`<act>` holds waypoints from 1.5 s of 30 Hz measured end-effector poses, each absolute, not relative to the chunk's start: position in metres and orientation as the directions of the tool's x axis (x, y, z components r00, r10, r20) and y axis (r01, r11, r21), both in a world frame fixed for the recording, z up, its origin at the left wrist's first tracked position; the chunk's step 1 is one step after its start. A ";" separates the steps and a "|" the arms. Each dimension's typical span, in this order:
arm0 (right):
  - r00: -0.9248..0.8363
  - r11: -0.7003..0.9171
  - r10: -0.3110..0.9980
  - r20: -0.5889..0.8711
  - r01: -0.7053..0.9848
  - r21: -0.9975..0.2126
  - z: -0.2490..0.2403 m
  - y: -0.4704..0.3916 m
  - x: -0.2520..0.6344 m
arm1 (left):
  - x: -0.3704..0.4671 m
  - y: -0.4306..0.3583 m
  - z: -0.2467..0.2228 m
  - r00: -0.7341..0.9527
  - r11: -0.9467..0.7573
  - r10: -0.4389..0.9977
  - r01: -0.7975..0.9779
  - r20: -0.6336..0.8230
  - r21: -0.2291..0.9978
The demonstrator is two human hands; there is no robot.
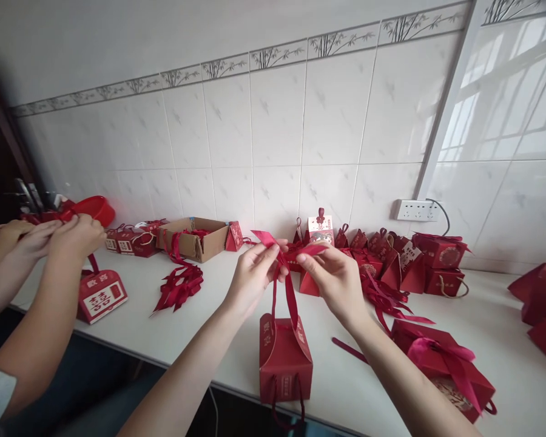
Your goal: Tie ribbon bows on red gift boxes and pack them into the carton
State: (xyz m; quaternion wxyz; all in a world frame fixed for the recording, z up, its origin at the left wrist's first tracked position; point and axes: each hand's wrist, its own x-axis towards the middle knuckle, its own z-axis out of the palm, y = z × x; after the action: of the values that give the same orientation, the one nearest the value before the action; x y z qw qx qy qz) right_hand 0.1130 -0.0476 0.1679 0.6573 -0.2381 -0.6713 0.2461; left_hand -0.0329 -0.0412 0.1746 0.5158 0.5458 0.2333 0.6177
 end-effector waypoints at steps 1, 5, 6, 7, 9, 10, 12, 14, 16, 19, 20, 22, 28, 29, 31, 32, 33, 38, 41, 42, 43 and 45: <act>-0.062 0.825 0.561 0.825 0.117 -0.552 0.165 -0.052 0.114 | -0.033 -0.040 0.174 0.114 -0.355 0.895 -0.403 0.431 0.843; -0.315 0.898 0.402 0.860 0.318 -0.304 0.147 -0.060 0.119 | -0.038 -0.040 0.172 0.128 -0.466 0.850 -0.269 0.511 0.843; -0.324 0.898 0.418 0.849 0.292 -0.330 0.143 -0.059 0.120 | -0.039 -0.041 0.173 0.152 -0.518 0.822 -0.201 0.549 0.831; -0.303 0.887 0.452 0.839 0.250 -0.388 0.139 -0.057 0.120 | -0.040 -0.043 0.173 0.183 -0.571 0.789 -0.134 0.587 0.810; -0.231 0.827 0.561 0.795 0.125 -0.548 0.137 -0.054 0.119 | -0.042 -0.047 0.175 0.246 -0.660 0.724 -0.025 0.644 0.751; -0.215 0.778 0.621 0.753 0.058 -0.625 0.137 -0.052 0.119 | -0.043 -0.049 0.175 0.277 -0.690 0.698 0.017 0.660 0.723; -0.273 0.671 0.707 0.652 -0.030 -0.741 0.141 -0.051 0.117 | -0.044 -0.051 0.176 0.326 -0.728 0.667 0.093 0.670 0.679; -0.359 0.589 0.744 0.564 -0.048 -0.807 0.145 -0.052 0.114 | -0.045 -0.052 0.175 0.351 -0.752 0.648 0.153 0.676 0.641; -0.391 0.526 0.772 0.501 -0.050 -0.849 0.149 -0.054 0.112 | -0.046 -0.053 0.175 0.367 -0.789 0.610 0.196 0.702 0.583; -0.373 0.445 0.829 0.417 -0.013 -0.895 0.148 -0.058 0.109 | -0.049 -0.055 0.175 0.408 -0.868 0.496 0.222 0.767 0.444; -0.348 0.440 0.846 0.405 0.025 -0.898 0.147 -0.059 0.108 | -0.050 -0.056 0.176 0.424 -0.889 0.458 0.227 0.781 0.398; -0.263 0.475 0.861 0.435 0.109 -0.873 0.146 -0.061 0.108 | -0.052 -0.057 0.176 0.438 -0.897 0.440 0.241 0.783 0.369; -0.195 0.601 0.796 0.573 0.140 -0.787 0.146 -0.069 0.113 | -0.059 -0.055 0.168 0.377 -0.843 0.537 0.253 0.755 0.474; -0.163 0.594 0.803 0.574 0.129 -0.794 0.146 -0.069 0.113 | -0.060 -0.054 0.166 0.374 -0.848 0.530 0.251 0.762 0.467; -0.060 0.575 0.818 0.572 0.122 -0.809 0.147 -0.067 0.112 | -0.060 -0.053 0.162 0.384 -0.859 0.512 0.238 0.769 0.453; -0.010 0.556 0.829 0.559 0.108 -0.824 0.148 -0.066 0.111 | -0.059 -0.053 0.160 0.385 -0.862 0.506 0.223 0.772 0.455; 0.028 0.534 0.843 0.537 0.074 -0.842 0.149 -0.064 0.109 | -0.058 -0.054 0.158 0.374 -0.861 0.508 0.202 0.776 0.467; 0.094 0.441 0.897 0.432 -0.261 -0.859 0.153 -0.052 0.102 | -0.051 -0.057 0.147 0.157 -0.767 0.641 0.083 0.751 0.636; 0.141 0.390 0.920 0.366 -0.421 -0.819 0.149 -0.046 0.106 | -0.053 -0.055 0.135 -0.077 -0.685 0.729 -0.111 0.681 0.720; 0.157 0.365 0.931 0.330 -0.452 -0.814 0.145 -0.045 0.110 | -0.055 -0.055 0.130 -0.149 -0.656 0.755 -0.178 0.639 0.734; 0.177 0.346 0.938 0.297 -0.463 -0.816 0.141 -0.044 0.116 | -0.058 -0.055 0.125 -0.205 -0.624 0.781 -0.228 0.590 0.747; 0.229 0.328 0.941 0.249 -0.444 -0.834 0.130 -0.043 0.129 | -0.067 -0.056 0.114 -0.264 -0.542 0.837 -0.284 0.479 0.791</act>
State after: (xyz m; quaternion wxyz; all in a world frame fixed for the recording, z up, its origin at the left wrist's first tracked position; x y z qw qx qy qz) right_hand 0.1287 -0.0429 0.1299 0.7161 -0.3192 -0.3892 0.4836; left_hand -0.0670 -0.0563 0.1139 0.3789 0.4738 0.2919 0.7394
